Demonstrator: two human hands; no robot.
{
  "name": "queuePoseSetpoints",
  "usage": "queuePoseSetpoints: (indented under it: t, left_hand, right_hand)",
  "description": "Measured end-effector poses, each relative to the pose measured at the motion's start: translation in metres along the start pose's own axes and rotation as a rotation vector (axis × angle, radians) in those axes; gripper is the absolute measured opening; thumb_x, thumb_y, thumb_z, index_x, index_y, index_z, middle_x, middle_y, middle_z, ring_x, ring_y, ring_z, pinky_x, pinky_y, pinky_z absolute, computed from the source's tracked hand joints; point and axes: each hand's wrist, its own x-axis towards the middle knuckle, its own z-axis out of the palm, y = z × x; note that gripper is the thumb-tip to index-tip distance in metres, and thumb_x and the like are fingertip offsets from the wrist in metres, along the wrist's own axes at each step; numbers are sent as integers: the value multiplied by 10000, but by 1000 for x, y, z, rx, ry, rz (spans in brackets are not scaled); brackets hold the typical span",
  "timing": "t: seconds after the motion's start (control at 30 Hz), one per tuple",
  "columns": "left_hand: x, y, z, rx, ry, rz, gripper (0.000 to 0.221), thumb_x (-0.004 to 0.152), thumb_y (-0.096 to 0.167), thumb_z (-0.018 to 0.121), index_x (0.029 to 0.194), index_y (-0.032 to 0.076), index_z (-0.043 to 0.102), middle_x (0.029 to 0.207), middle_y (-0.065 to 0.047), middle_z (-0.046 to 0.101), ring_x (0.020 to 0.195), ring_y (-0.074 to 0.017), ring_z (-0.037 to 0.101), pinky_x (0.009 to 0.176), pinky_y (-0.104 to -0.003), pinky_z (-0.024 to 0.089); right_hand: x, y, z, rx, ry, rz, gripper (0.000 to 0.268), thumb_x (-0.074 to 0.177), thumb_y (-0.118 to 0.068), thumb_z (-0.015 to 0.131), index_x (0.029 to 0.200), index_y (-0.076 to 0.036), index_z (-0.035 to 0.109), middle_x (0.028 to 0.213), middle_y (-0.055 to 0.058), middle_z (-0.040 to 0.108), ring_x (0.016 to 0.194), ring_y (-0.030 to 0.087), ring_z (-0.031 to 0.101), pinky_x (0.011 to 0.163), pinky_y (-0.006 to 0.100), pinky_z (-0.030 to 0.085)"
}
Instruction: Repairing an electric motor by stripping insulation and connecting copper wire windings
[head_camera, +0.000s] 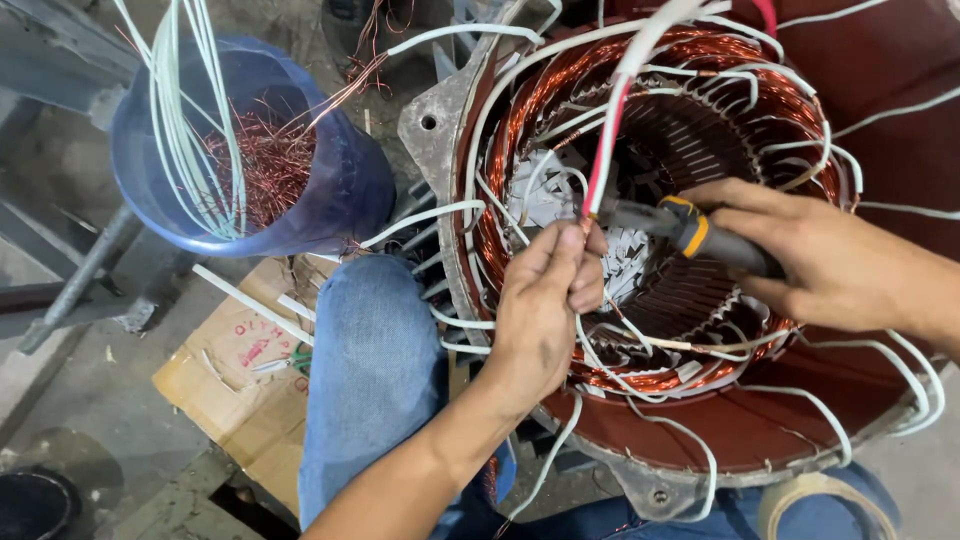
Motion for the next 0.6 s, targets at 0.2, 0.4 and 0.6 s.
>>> queuePoseSetpoints:
  t: [0.2,0.4,0.6]
  left_hand:
    - [-7,12,6,97,-16,-64,306,1207,254,449,1097,40,639,773,41,407,674,-92,341,621,-236,329]
    - [-9,15,10,116,38,-107,254,1191,240,488,1116,35,618,773,47,409,682,-85,325,636,-241,328]
    - [-10,18,12,194,25,-123,308,1177,295,508,1121,22,640,713,68,333,659,-90,301,634,-252,319]
  right_hand:
    - [14,12,13,39,-25,-116,695,654,58,673,1341,-39,640,1612,170,528,1448,352,572,1242,469,421]
    - [18,19,9,-24,-63,-97,519,675,5,685,1189,-65,679,1542,142,543,1294,320,668,1038,462,596]
    - [14,30,14,-175,-33,-32,552,659,-77,778,1153,-158,546,1490,146,614,1087,324,742,861,474,672]
